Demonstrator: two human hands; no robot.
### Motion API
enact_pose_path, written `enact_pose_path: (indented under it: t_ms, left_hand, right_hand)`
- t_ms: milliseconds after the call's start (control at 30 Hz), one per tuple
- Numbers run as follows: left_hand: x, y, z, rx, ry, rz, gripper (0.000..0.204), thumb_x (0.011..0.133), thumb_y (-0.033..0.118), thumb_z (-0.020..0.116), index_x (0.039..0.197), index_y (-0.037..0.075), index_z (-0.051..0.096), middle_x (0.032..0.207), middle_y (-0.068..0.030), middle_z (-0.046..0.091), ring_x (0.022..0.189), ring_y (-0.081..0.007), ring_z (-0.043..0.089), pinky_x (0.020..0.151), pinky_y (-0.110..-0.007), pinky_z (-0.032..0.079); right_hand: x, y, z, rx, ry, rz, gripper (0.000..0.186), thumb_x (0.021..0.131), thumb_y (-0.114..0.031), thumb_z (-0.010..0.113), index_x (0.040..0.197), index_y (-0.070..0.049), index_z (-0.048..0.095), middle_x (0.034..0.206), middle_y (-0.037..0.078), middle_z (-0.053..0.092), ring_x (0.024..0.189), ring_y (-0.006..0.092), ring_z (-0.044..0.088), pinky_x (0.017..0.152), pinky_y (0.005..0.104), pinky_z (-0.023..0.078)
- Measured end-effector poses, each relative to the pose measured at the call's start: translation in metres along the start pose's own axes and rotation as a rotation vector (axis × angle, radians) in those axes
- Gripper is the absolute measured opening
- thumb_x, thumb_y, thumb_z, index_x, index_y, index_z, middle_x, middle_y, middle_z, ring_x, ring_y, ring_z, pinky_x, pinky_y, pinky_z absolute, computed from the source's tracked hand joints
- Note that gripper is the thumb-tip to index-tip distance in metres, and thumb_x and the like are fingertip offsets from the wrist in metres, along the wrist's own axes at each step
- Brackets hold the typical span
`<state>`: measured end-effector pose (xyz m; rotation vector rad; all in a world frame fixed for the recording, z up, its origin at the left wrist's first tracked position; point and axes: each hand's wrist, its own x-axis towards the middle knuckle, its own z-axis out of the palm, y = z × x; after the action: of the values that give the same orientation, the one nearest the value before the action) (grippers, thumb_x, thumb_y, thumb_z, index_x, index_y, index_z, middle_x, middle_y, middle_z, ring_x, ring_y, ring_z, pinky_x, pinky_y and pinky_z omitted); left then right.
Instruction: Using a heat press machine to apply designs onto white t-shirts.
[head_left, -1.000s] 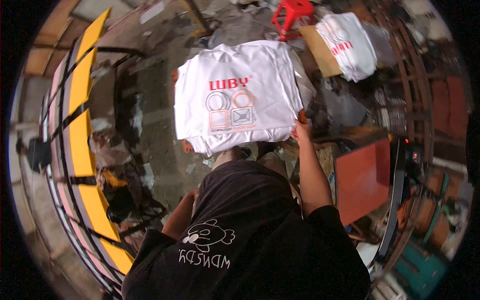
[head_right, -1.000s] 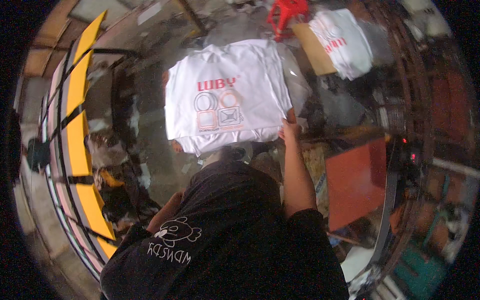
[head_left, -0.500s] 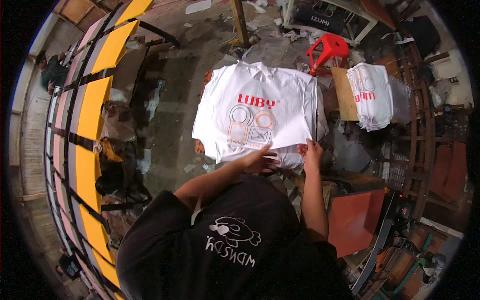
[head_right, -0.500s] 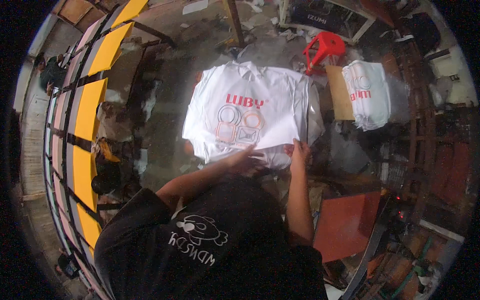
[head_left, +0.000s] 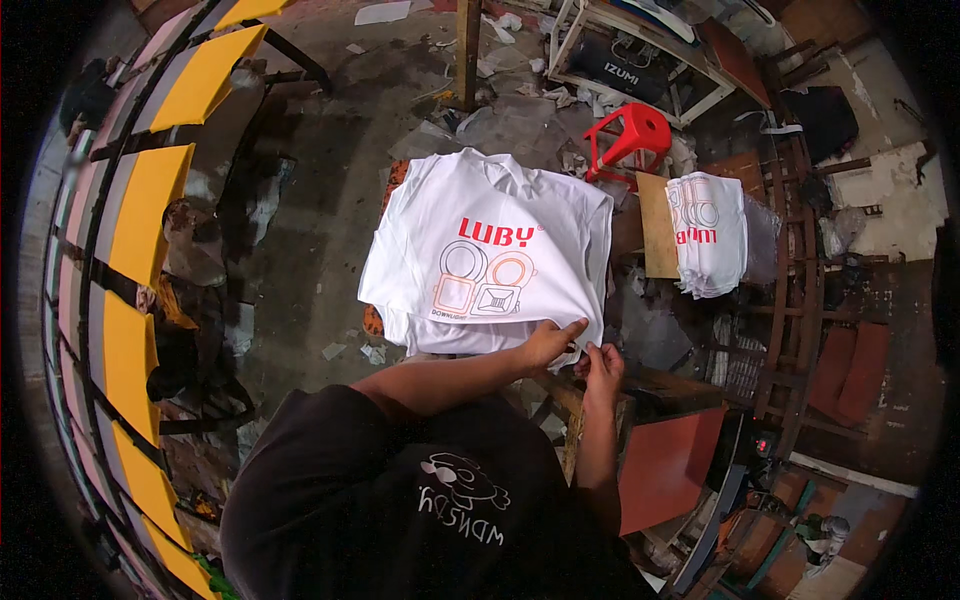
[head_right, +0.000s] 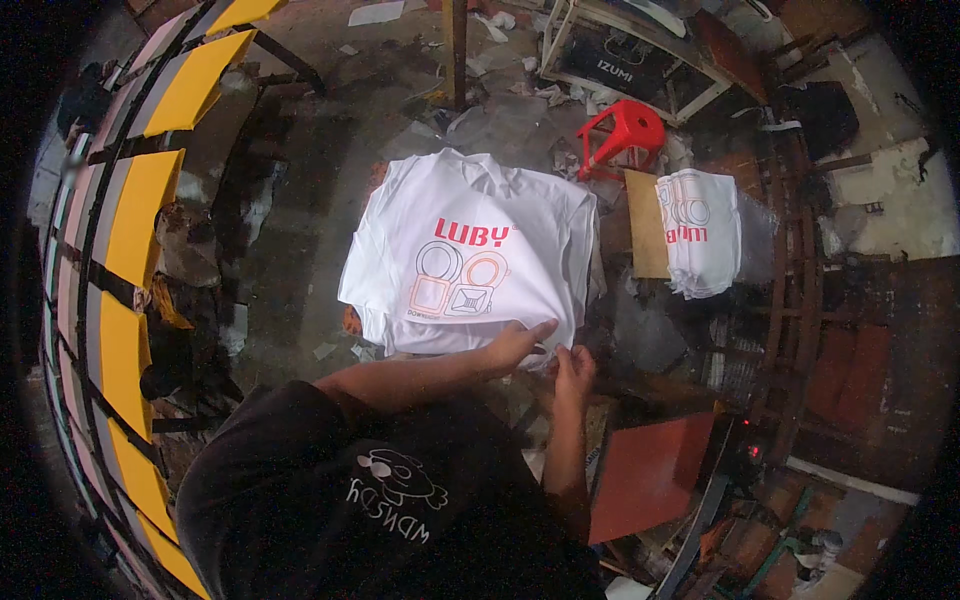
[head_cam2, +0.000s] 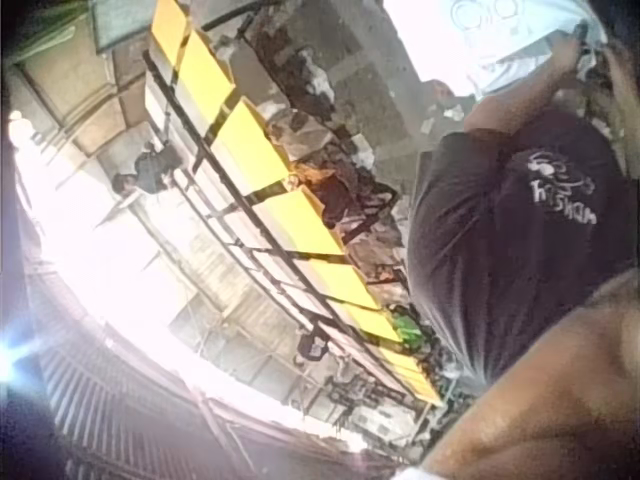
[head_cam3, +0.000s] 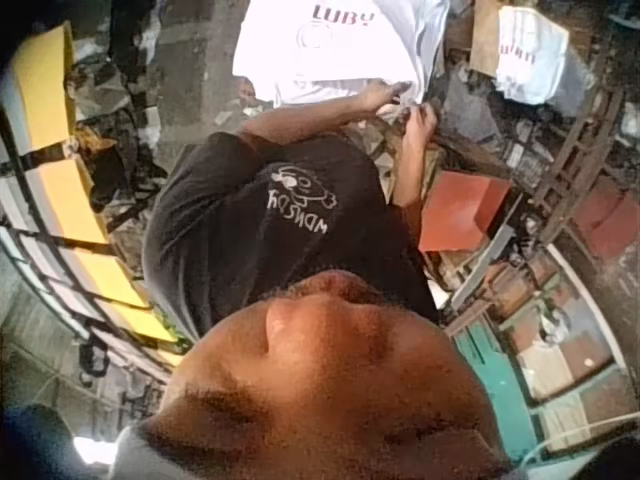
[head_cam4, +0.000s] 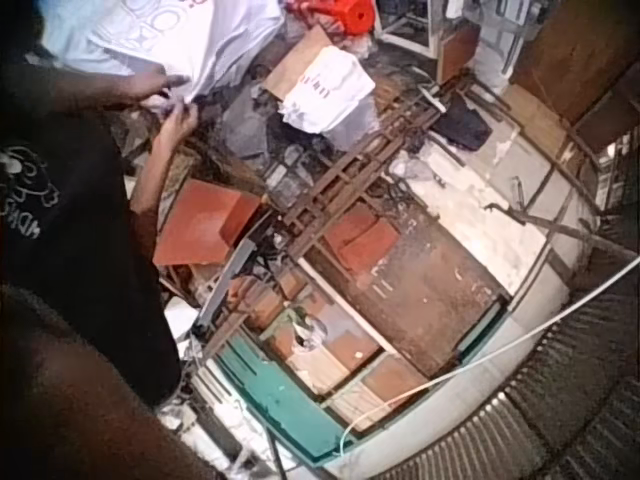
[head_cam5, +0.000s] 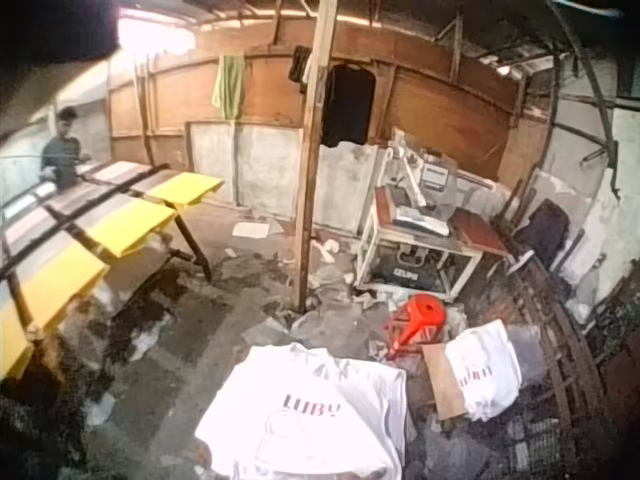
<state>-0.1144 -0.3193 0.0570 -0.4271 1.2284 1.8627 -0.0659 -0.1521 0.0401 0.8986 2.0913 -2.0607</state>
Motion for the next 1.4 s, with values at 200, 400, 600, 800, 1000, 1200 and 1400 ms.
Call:
enact_pose_path:
  t_ms: [200, 400, 600, 800, 1000, 1200, 1400]
  left_hand:
    - [-0.020, -0.004, -0.037, -0.490, -0.229, -0.080, 0.054, 0.103, 0.045, 0.057, 0.133, -0.001, 0.057, 0.134, -0.0177, 0.060, 0.119, -0.0274, 0.060, 0.099, -0.039, 0.049]
    - [-0.001, -0.064, -0.176, -0.873, 0.061, 0.132, 0.043, 0.105, 0.034, 0.056, 0.137, 0.008, 0.050, 0.135, -0.0110, 0.056, 0.123, -0.0299, 0.056, 0.109, -0.051, 0.046]
    - [-0.017, -0.059, -0.275, -0.881, 0.286, 0.245, 0.033, 0.107, 0.030, 0.050, 0.126, 0.003, 0.057, 0.113, -0.0119, 0.069, 0.108, -0.0265, 0.066, 0.098, -0.045, 0.052]
    - [-0.097, 0.068, -0.254, -0.558, 0.204, 0.376, 0.020, 0.102, 0.037, 0.065, 0.103, 0.018, 0.060, 0.083, 0.0024, 0.060, 0.064, -0.0101, 0.048, 0.052, -0.025, 0.034]
    - [-0.113, 0.148, -0.152, -0.225, -0.232, 0.165, 0.031, 0.109, 0.032, 0.054, 0.116, 0.003, 0.062, 0.097, -0.0104, 0.074, 0.037, -0.0120, 0.041, 0.034, -0.022, 0.035]
    - [-0.116, 0.104, -0.021, -0.489, -0.709, -0.400, 0.041, 0.110, 0.017, 0.043, 0.143, -0.006, 0.046, 0.119, -0.0205, 0.071, 0.061, -0.0181, 0.064, 0.047, -0.025, 0.054]
    - [-0.153, 0.014, 0.106, -0.146, -0.718, -0.781, 0.039, 0.109, 0.028, 0.048, 0.136, 0.003, 0.059, 0.130, -0.0209, 0.068, 0.115, -0.0379, 0.069, 0.084, -0.043, 0.064]
  right_hand:
    - [-0.013, -0.017, 0.025, 0.202, -0.062, -0.095, 0.014, 0.102, -0.013, 0.059, 0.090, -0.009, 0.055, 0.079, 0.006, 0.069, 0.066, 0.0177, 0.071, 0.056, 0.0278, 0.052]
    - [-0.042, -0.037, 0.040, 0.253, 0.010, -0.192, 0.007, 0.103, -0.008, 0.054, 0.097, -0.005, 0.052, 0.091, 0.014, 0.070, 0.074, 0.0257, 0.075, 0.063, 0.0327, 0.060]
    - [-0.081, -0.076, 0.020, 0.184, 0.151, -0.238, 0.017, 0.102, -0.009, 0.058, 0.114, 0.000, 0.051, 0.091, 0.014, 0.068, 0.059, 0.0223, 0.070, 0.050, 0.0304, 0.050]
    - [-0.158, -0.105, -0.026, 0.348, 0.322, -0.285, 0.010, 0.102, -0.014, 0.060, 0.099, -0.005, 0.055, 0.082, 0.008, 0.065, 0.052, 0.0154, 0.062, 0.046, 0.0278, 0.046]
    - [-0.317, -0.058, -0.097, 0.647, 0.760, -0.251, 0.013, 0.103, -0.013, 0.059, 0.114, -0.006, 0.058, 0.094, 0.007, 0.068, 0.057, 0.0129, 0.061, 0.046, 0.0252, 0.046]
    - [-0.495, 0.021, -0.101, 0.936, 1.199, -0.213, 0.025, 0.100, -0.020, 0.069, 0.120, -0.009, 0.059, 0.098, 0.000, 0.066, 0.073, 0.0077, 0.063, 0.049, 0.0186, 0.048]
    - [-0.638, 0.088, -0.073, 1.124, 1.654, -0.385, 0.019, 0.100, -0.018, 0.068, 0.116, -0.009, 0.063, 0.104, 0.003, 0.069, 0.083, 0.0152, 0.071, 0.055, 0.0160, 0.055]
